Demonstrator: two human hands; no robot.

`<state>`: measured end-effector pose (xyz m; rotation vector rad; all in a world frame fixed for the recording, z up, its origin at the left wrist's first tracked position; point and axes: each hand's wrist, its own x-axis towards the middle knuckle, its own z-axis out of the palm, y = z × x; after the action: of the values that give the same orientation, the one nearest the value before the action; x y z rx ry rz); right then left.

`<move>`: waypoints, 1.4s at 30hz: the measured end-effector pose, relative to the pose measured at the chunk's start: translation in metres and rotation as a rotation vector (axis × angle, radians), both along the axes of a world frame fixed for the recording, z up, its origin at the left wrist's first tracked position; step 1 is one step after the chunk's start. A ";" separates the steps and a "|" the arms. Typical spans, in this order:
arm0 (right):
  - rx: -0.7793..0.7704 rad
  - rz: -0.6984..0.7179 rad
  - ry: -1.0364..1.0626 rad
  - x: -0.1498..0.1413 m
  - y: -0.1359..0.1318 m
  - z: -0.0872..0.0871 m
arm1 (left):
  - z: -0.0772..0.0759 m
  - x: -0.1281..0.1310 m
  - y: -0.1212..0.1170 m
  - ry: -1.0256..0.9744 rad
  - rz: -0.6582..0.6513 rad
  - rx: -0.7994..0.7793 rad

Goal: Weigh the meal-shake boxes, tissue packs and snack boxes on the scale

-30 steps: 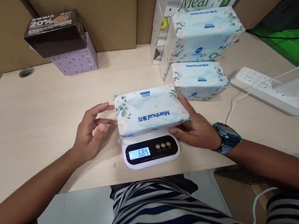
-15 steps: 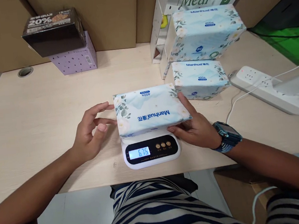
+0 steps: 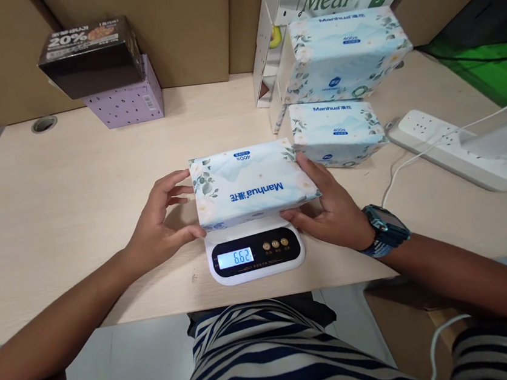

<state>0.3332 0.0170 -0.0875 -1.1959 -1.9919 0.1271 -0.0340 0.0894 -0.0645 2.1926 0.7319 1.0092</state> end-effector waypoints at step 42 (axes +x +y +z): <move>-0.078 0.034 -0.001 -0.003 0.000 -0.001 | 0.006 0.000 -0.016 0.138 0.101 -0.006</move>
<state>0.3307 0.0167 -0.0882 -1.2117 -2.0245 0.2228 -0.0339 0.0729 -0.0586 2.2556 0.9156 0.9099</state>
